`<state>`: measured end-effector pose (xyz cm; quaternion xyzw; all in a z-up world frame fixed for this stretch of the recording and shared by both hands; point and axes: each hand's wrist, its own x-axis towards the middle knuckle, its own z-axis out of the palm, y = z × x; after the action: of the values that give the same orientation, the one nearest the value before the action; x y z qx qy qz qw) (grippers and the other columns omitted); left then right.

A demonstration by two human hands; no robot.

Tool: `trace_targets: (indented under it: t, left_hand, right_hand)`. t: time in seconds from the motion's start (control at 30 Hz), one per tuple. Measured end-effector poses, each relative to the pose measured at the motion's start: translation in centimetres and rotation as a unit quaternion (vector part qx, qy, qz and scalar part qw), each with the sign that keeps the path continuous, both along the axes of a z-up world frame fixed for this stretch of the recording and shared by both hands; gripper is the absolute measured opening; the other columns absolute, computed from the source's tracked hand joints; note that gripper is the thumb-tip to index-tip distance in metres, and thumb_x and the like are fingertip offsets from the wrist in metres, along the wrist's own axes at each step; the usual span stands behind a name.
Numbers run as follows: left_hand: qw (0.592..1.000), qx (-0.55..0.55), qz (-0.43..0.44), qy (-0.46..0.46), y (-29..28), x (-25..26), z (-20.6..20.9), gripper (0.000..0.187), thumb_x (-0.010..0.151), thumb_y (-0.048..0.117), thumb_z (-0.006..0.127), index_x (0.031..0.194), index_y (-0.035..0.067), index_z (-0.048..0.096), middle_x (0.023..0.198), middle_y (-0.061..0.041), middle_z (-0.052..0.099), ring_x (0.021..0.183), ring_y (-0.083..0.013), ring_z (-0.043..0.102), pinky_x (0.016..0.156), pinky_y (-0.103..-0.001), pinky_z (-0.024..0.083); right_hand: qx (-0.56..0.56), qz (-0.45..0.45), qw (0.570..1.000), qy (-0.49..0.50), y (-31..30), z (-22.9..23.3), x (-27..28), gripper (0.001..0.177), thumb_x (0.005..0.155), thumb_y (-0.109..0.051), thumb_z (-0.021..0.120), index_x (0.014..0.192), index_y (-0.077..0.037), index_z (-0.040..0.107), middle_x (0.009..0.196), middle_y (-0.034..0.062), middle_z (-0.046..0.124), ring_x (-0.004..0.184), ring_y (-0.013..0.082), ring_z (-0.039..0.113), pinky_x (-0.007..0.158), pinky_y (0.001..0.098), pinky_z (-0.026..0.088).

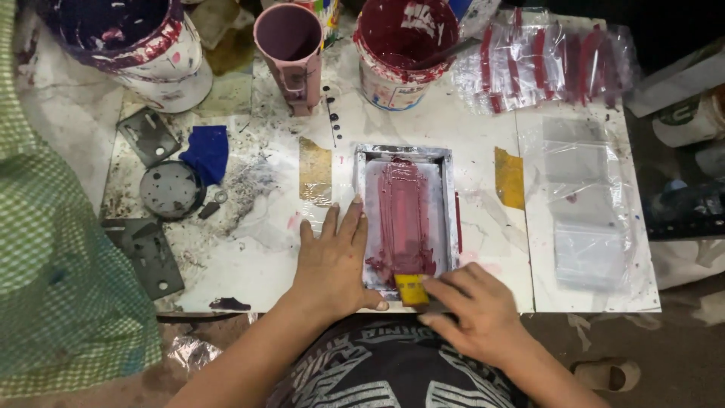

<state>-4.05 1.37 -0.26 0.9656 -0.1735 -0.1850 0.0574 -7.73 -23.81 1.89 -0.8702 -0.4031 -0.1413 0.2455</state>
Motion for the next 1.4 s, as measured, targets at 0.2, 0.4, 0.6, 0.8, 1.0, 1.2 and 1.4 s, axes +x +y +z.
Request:
trace_targets:
  t: [0.2, 0.4, 0.6, 0.8, 1.0, 1.2, 1.4]
  left_hand:
    - [1.0, 0.006, 0.01, 0.014, -0.5, 0.1, 0.6, 0.146, 0.061, 0.082, 0.092, 0.159, 0.003, 0.018, 0.171, -0.016, 0.004, 0.154, -0.0436, 0.004, 0.113, -0.074, 0.015]
    - [0.999, 0.013, 0.011, 0.047, -0.9, 0.5, 1.7, 0.144, 0.061, 0.084, 0.089, 0.158, 0.004, 0.02, 0.172, -0.016, 0.001, 0.155, -0.0419, 0.004, 0.113, -0.076, 0.012]
    - [0.989, 0.075, -0.002, 0.125, -1.5, 1.3, 5.0, 0.129, 0.074, 0.08, 0.083, 0.16, 0.007, 0.02, 0.173, -0.016, -0.005, 0.156, -0.043, 0.001, 0.115, -0.075, 0.015]
    - [0.99, 0.051, 0.01, 0.128, -1.6, 1.2, 4.7, 0.13, 0.073, 0.075, 0.088, 0.159, 0.004, 0.02, 0.173, -0.017, -0.01, 0.157, -0.0422, -0.008, 0.116, -0.075, 0.011]
    - [0.991, -0.062, 0.031, 0.117, -1.1, 0.9, 6.7, 0.113, 0.069, 0.048, 0.095, 0.149, -0.008, 0.038, 0.165, -0.03, 0.019, 0.151, -0.0513, 0.013, 0.108, -0.081, 0.011]
    - [0.991, -0.046, 0.031, 0.122, -1.3, 0.9, 6.7, 0.114, 0.07, 0.049, 0.095, 0.15, -0.007, 0.036, 0.166, -0.028, 0.017, 0.15, -0.0505, 0.015, 0.108, -0.082, 0.011]
    - [0.99, -0.043, 0.031, 0.127, -1.1, 1.0, 7.1, 0.114, 0.071, 0.049, 0.094, 0.151, -0.005, 0.035, 0.167, -0.027, 0.017, 0.15, -0.0506, 0.015, 0.107, -0.082, 0.012]
  right_hand:
    - [-0.096, 0.036, 0.994, 0.043, 1.1, -0.7, 1.0, 0.013, 0.094, -0.021, 0.071, 0.101, -0.011, 0.068, 0.088, 0.005, 0.055, 0.066, 0.026, 0.054, 0.054, 0.0374, 0.047]
    - [-0.142, 0.057, 0.984, 0.09, 1.8, 0.2, 3.3, 0.008, 0.093, -0.008, 0.062, 0.1, -0.007, 0.066, 0.083, 0.0079, 0.057, 0.073, 0.0309, 0.061, 0.056, 0.0435, 0.051]
    - [-0.182, 0.013, 0.972, 0.15, 2.0, -0.3, 8.4, 0.02, 0.086, 0.001, 0.062, 0.094, -0.014, 0.073, 0.1, 0.008, 0.07, 0.056, 0.0188, 0.065, 0.04, 0.0317, 0.058]
    - [-0.095, -0.112, 0.989, 0.012, 2.7, -3.2, 16.0, 0.013, 0.097, -0.015, 0.067, 0.107, -0.013, 0.074, 0.092, 0.0064, 0.065, 0.074, 0.0307, 0.065, 0.052, 0.0462, 0.051]
    - [-0.156, -0.162, 0.97, -0.09, 4.0, -4.8, 17.7, 0.007, 0.095, -0.023, 0.072, 0.101, -0.02, 0.073, 0.085, 0.0005, 0.066, 0.069, 0.0193, 0.069, 0.061, 0.0279, 0.056]
    - [-0.207, -0.117, 0.971, -0.033, 5.1, -3.2, 17.7, 0.016, 0.101, -0.023, 0.061, 0.094, -0.016, 0.073, 0.084, -0.0002, 0.063, 0.062, 0.0188, 0.066, 0.056, 0.0302, 0.054]
    - [-0.201, -0.004, 0.979, 0.019, 3.6, -3.0, 11.0, 0.019, 0.102, -0.021, 0.05, 0.1, -0.01, 0.065, 0.089, 0.0067, 0.057, 0.068, 0.0313, 0.066, 0.056, 0.0408, 0.055]
